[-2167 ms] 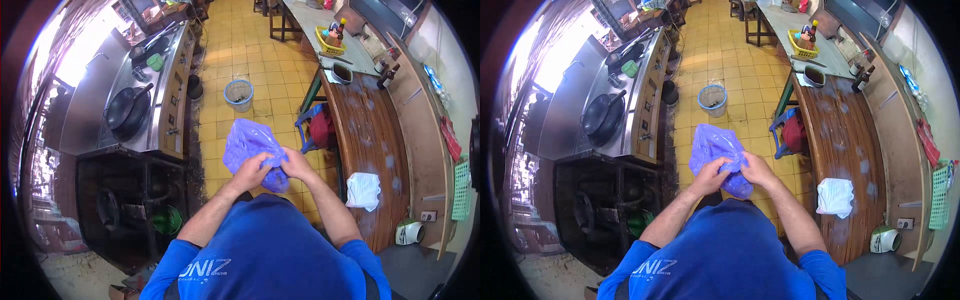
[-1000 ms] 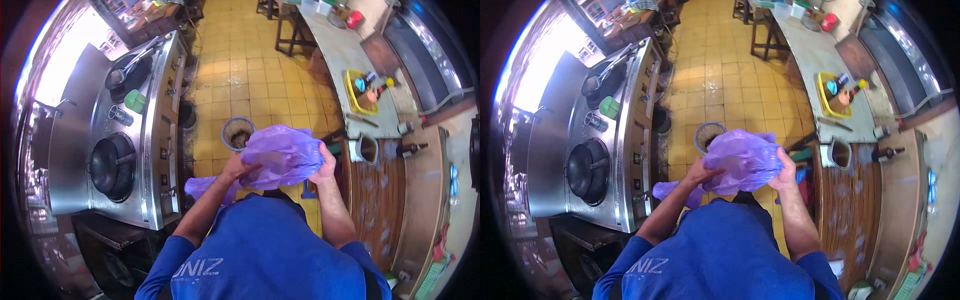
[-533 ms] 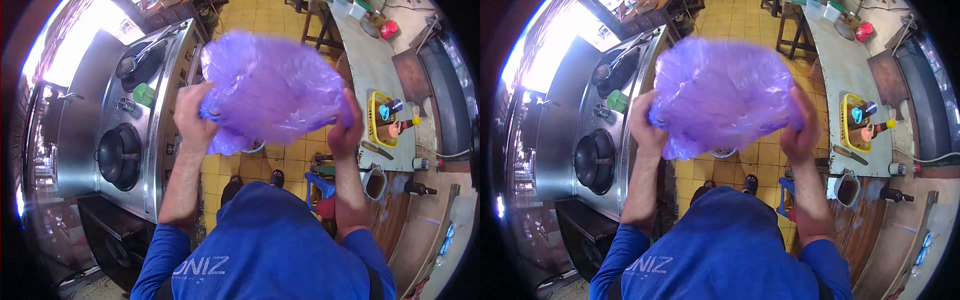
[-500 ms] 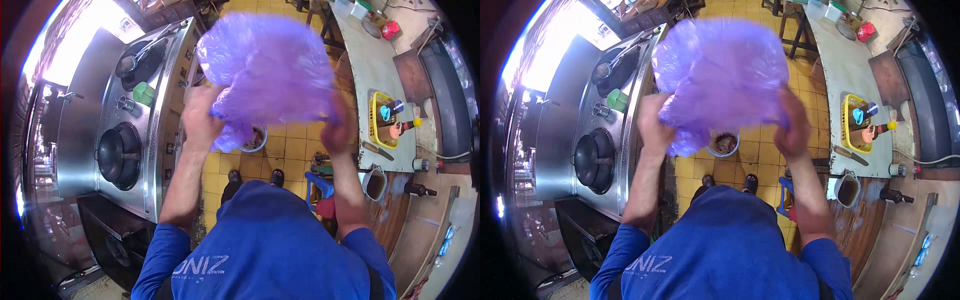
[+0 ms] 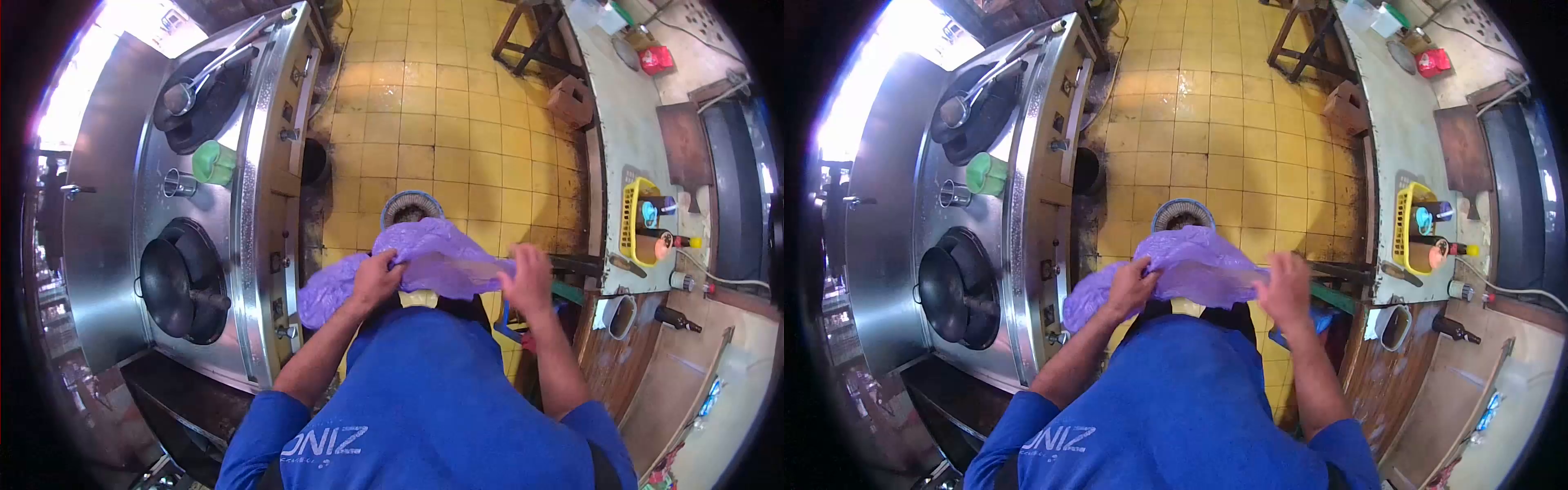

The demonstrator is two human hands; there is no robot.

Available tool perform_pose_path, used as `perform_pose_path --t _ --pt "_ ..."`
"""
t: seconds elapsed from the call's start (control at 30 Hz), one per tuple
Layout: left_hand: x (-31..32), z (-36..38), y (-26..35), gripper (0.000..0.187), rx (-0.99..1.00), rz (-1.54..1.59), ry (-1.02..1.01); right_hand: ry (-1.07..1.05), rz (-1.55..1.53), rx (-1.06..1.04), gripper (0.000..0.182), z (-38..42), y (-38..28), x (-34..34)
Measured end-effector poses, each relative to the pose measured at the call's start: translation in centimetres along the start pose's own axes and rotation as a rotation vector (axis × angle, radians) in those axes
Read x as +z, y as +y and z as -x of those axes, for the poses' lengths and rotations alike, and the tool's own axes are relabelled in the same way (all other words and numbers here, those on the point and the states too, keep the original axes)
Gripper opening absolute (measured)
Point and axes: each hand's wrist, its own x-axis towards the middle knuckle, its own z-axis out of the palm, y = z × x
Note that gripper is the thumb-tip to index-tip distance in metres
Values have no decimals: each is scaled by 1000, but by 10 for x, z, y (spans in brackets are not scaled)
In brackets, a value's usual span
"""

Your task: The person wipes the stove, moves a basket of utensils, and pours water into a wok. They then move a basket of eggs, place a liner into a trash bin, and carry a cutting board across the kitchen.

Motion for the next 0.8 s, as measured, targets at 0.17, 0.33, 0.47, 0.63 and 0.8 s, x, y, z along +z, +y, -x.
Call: perform_pose_path --t 0.17,0.33,0.47,0.63,0.8 --pt "47 -7 -40 26 103 410 -255 -692 -560 -38 34 -10 -41 164" --pt "63 -27 -82 34 226 437 -415 -904 -326 33 34 -72 -10 317" --pt "84 -50 -161 42 -181 197 -43 -963 -222 77 35 -104 33 419" --pt "118 -122 -224 47 -273 -50 -36 -1003 -150 88 35 -108 67 529" --pt "186 -176 -249 47 -236 -27 -278 -989 -88 68 36 -110 88 645"
